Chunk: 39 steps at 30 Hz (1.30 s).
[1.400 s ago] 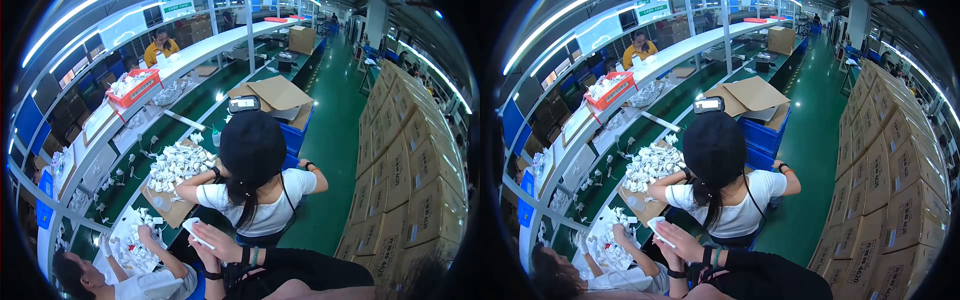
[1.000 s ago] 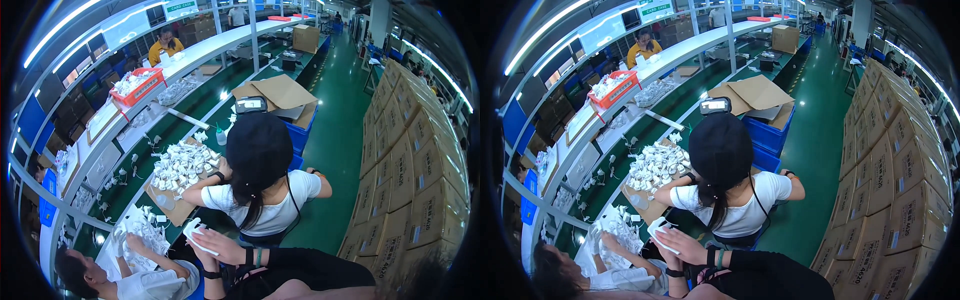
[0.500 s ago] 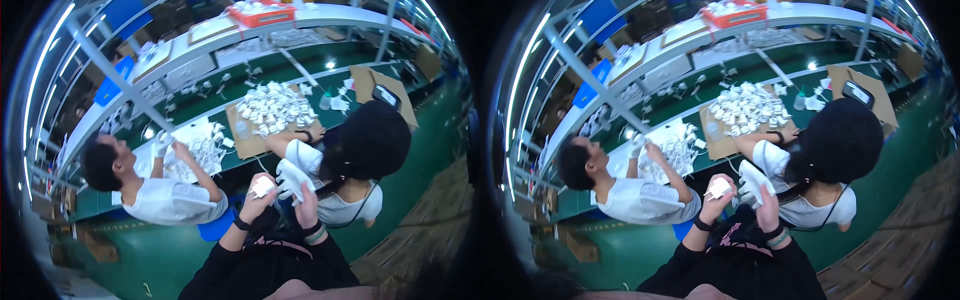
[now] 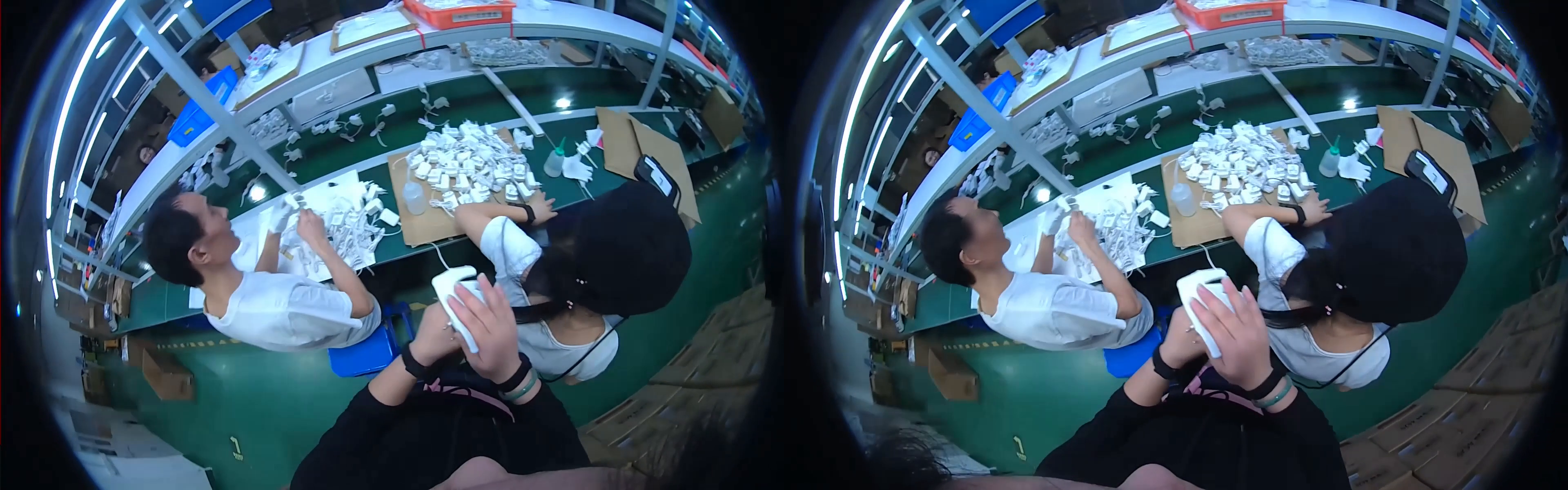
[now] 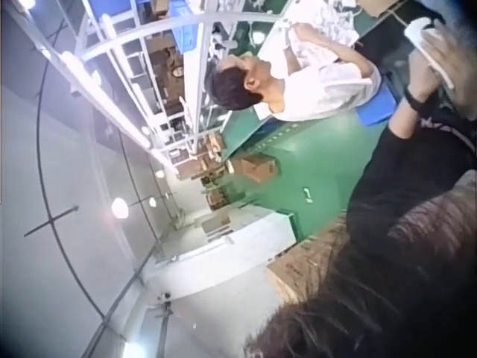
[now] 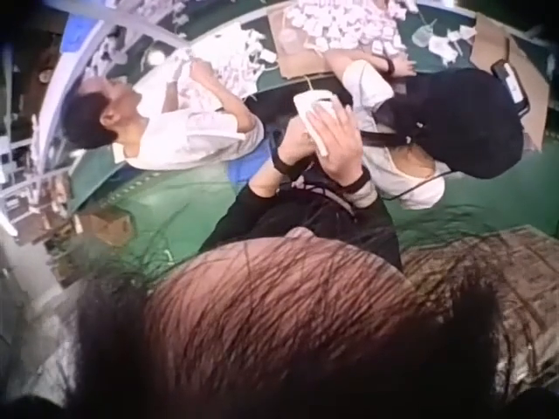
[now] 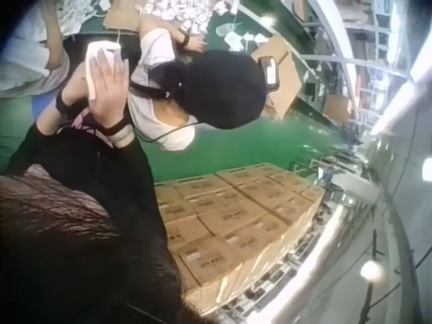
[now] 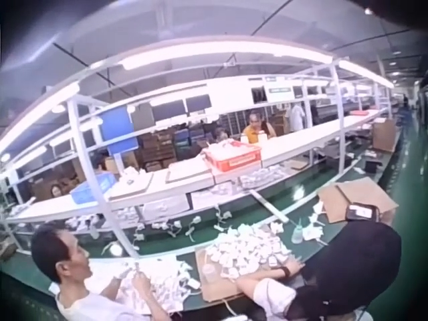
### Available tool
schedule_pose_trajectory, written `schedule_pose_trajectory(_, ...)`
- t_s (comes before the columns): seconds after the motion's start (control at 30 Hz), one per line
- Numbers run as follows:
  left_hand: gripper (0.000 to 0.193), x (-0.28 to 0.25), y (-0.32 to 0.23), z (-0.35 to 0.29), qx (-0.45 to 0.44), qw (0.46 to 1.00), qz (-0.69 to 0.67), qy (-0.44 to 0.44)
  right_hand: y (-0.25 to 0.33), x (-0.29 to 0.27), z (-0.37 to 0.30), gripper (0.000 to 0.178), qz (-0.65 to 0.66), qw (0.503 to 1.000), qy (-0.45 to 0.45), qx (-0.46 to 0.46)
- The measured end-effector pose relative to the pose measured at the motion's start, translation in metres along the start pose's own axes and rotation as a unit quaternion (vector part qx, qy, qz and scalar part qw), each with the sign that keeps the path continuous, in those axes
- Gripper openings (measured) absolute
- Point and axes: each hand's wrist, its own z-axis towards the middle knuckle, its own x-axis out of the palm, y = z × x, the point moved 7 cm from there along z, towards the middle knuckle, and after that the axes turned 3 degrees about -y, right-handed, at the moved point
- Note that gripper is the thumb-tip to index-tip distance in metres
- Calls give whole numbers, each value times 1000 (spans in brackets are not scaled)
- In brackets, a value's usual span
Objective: The person picks up a power adapter and wipes it with a cloth, then applies liquid from a bottle to the cloth before wiping another adapter and placing it on a cardboard sheet.
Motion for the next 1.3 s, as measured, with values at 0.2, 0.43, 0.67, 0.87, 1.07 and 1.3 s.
schedule_pose_trajectory(0.2, 44, -2, -1, 7, -52, 990, -120, -49, -7, 3, -14, 39, 13, 1000, 9, 25)
schedule_pose_trajectory(0.43, 47, 8, -3, 1, -43, 991, -119, -39, -10, 6, -22, 37, 27, 998, 0, 56)
schedule_pose_trajectory(0.67, 46, 6, -1, -4, -39, 991, -121, -37, -12, 12, -20, 37, 125, 990, -11, 62)
schedule_pose_trajectory(0.87, 46, 11, 9, -6, -66, 994, -87, -13, -12, 13, -20, 38, 112, 992, -22, 56)
schedule_pose_trajectory(1.07, 48, 13, -1, 1, -54, 986, -159, 5, -10, 12, -24, 36, 127, 991, -18, 38)
schedule_pose_trajectory(1.3, 49, 17, 16, -4, -7, 989, -133, 56, -8, 16, -22, 41, 125, 991, -27, 34)
